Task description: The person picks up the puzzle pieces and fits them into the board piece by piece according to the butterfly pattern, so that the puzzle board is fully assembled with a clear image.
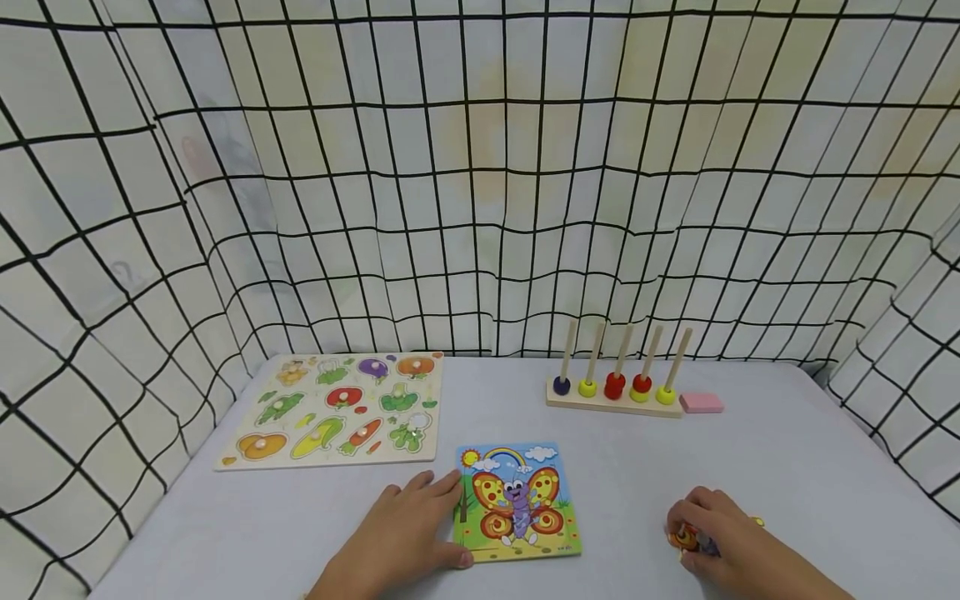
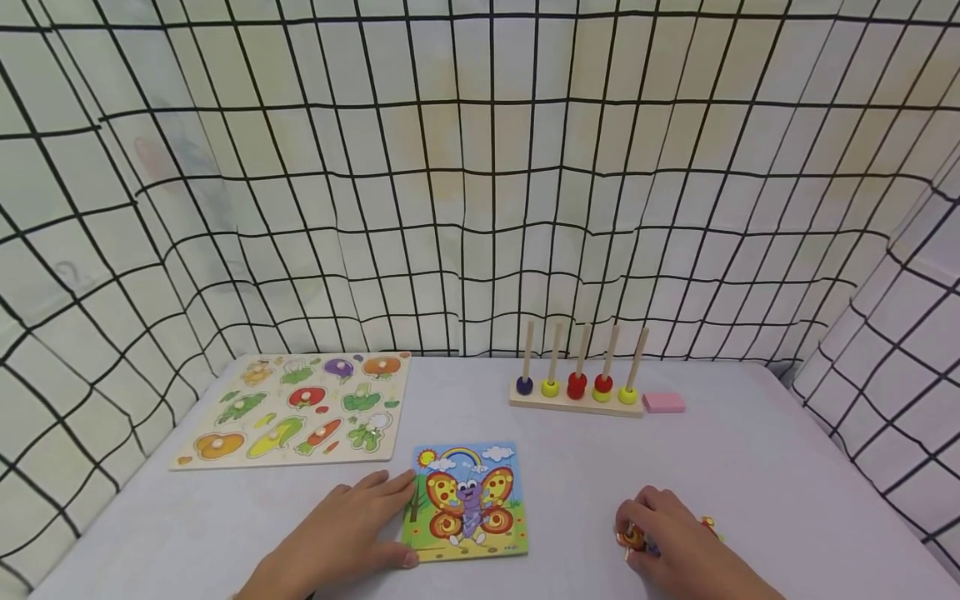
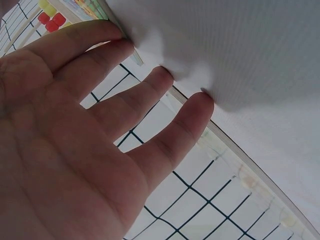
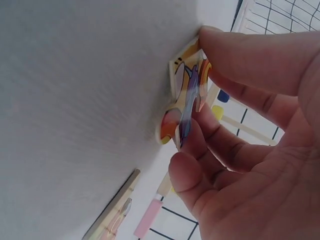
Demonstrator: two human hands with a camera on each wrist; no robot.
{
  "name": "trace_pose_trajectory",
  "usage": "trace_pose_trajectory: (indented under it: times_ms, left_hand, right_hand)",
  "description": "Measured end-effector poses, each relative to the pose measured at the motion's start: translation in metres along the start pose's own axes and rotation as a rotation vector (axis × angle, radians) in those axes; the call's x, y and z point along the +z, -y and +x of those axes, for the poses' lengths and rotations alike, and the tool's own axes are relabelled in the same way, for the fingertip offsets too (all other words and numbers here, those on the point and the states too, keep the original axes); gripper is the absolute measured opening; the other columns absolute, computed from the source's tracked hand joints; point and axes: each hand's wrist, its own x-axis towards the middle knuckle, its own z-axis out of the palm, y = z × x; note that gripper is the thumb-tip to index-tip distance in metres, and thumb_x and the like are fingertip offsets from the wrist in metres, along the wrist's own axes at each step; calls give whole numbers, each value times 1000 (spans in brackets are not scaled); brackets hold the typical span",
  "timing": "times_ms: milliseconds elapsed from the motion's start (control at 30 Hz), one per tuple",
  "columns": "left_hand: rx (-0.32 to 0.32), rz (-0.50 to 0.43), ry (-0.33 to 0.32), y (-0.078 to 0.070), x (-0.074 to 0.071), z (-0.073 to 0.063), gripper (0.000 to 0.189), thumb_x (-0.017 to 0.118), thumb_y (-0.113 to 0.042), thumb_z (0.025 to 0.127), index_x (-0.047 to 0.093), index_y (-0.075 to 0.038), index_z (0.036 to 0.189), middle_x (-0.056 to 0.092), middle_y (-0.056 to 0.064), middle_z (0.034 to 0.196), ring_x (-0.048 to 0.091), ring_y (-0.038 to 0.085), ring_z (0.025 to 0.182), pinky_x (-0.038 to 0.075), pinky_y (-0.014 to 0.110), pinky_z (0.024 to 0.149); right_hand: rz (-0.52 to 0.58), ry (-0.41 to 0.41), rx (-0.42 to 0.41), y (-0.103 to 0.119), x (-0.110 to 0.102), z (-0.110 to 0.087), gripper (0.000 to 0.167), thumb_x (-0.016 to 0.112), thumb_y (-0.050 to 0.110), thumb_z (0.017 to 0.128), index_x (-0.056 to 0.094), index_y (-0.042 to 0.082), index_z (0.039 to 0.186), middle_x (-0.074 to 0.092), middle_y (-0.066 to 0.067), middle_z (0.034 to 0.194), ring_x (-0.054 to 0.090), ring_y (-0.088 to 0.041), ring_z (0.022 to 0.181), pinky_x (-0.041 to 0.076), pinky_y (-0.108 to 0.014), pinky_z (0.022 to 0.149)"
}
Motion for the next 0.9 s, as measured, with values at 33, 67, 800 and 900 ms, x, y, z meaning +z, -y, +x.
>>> trace_pose_trajectory:
  times_ms: [33,67,800,900]
  left_hand:
    - [1,2,-2,0,0,0,88,89,-57,80,65,-7,148,56,7,158,46,42,145,44,70,107]
    - [1,3,-2,0,0,0,88,90,-57,80,65,-7,148,56,7,158,46,42,145,44,70,107]
    - [3,4,-13,-1,0,-1,87,89,-57,80,65,-7,148,56,7,158,46,41,145,43,69,108]
    - [5,3,-14,-1,0,-2,87,89,-57,80,65,-7,148,56,7,158,46,41,145,43,70,108]
  right_hand:
    - [5,3,6,0,0,0,29,84,12,91,64,28,103,47,12,99,43,-7,96,50,-29,75]
    - [13,13,23,1,0,0,28,84,12,92,64,28,104,48,11,99,44,-8,96,50,-29,75]
    - [-13,-77,146,7,1,2,31,89,11,87,70,10,111,56,2,112,57,-8,92,60,-31,78]
    - [-31,-111,69,3,1,-1,28,89,11,87,70,12,107,55,3,110,56,-5,91,59,-29,75]
